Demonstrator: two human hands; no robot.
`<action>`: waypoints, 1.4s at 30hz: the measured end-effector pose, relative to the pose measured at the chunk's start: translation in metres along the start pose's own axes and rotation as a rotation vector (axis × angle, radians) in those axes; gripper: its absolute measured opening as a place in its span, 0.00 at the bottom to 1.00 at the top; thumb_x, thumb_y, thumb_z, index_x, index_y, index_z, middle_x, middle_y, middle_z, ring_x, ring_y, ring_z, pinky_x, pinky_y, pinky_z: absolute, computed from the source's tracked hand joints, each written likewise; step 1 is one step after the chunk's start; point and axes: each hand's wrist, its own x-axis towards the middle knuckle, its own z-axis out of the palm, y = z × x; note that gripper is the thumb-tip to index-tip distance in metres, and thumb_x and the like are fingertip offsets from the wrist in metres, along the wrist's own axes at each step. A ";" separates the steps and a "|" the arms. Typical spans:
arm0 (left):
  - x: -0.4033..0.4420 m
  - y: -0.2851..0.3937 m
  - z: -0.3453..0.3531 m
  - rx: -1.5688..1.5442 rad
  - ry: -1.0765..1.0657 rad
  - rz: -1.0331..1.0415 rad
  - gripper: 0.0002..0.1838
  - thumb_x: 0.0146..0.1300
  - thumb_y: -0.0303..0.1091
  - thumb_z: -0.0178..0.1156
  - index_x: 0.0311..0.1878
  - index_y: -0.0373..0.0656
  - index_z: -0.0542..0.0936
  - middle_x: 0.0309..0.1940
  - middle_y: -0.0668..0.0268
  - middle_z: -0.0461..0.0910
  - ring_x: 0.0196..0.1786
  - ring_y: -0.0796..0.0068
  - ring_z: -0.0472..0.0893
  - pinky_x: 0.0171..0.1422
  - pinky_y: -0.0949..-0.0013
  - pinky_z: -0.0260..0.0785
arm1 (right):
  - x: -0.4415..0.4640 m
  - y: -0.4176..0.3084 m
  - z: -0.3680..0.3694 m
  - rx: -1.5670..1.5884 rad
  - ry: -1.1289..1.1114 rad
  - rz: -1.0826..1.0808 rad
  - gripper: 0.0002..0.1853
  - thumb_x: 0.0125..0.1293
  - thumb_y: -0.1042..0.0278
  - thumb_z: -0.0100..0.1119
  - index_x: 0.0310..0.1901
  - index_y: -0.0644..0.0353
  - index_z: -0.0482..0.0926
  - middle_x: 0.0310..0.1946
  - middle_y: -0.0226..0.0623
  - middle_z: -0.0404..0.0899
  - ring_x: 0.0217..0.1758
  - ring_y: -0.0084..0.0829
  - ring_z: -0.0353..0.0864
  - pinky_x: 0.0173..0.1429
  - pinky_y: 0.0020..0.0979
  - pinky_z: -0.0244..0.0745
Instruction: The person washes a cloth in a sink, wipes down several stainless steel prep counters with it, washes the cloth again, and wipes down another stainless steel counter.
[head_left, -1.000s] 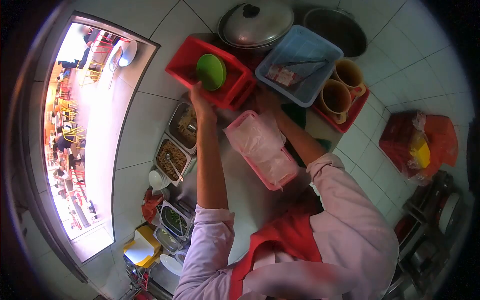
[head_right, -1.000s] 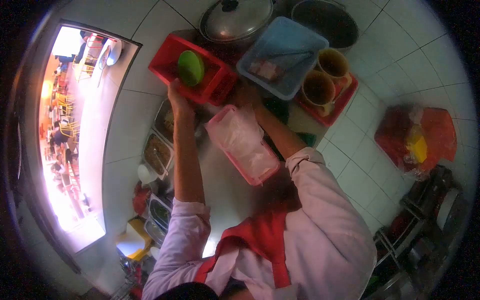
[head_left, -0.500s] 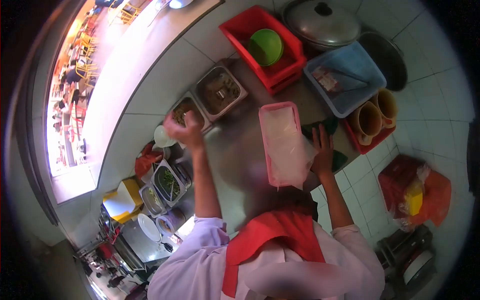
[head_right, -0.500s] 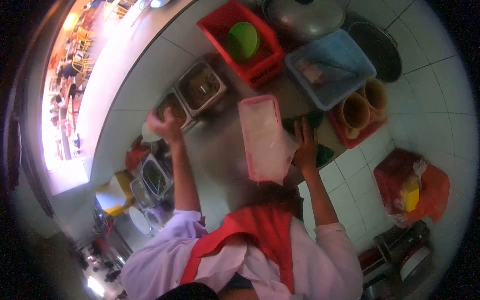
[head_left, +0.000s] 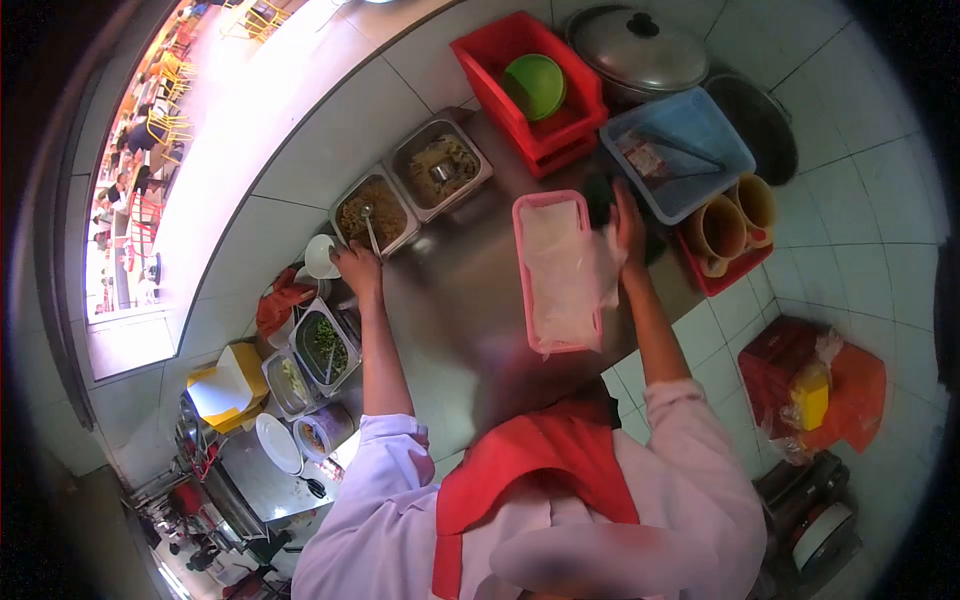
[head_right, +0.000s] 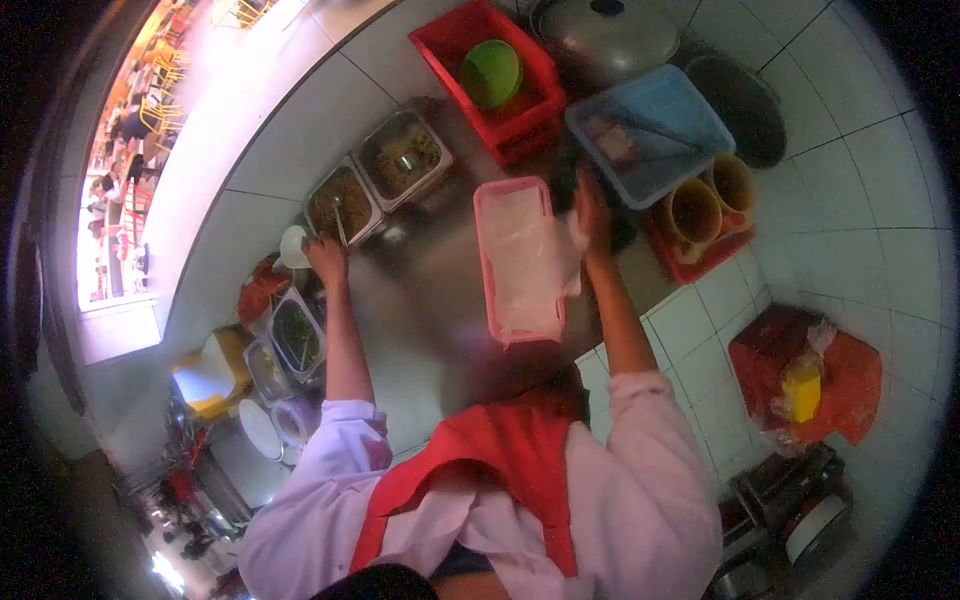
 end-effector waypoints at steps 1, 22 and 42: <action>0.003 -0.008 0.006 0.003 -0.003 0.005 0.26 0.69 0.38 0.45 0.57 0.20 0.66 0.59 0.29 0.61 0.60 0.31 0.65 0.66 0.47 0.57 | 0.011 0.023 0.018 0.000 0.002 0.006 0.26 0.66 0.78 0.48 0.67 0.59 0.64 0.67 0.45 0.65 0.69 0.45 0.64 0.70 0.40 0.62; 0.011 0.019 0.021 -0.045 0.014 -0.095 0.34 0.66 0.46 0.47 0.58 0.17 0.65 0.63 0.19 0.50 0.68 0.24 0.52 0.74 0.49 0.47 | -0.165 -0.061 -0.092 -0.205 -0.325 0.035 0.26 0.55 0.81 0.44 0.58 0.65 0.72 0.62 0.50 0.69 0.68 0.49 0.65 0.72 0.49 0.55; -0.213 0.105 -0.012 -0.318 -0.682 0.266 0.20 0.53 0.38 0.63 0.45 0.35 0.77 0.53 0.46 0.73 0.48 0.44 0.78 0.53 0.50 0.70 | -0.175 -0.110 -0.113 0.304 -0.075 0.680 0.17 0.66 0.78 0.47 0.55 0.66 0.75 0.55 0.43 0.77 0.61 0.35 0.73 0.66 0.34 0.64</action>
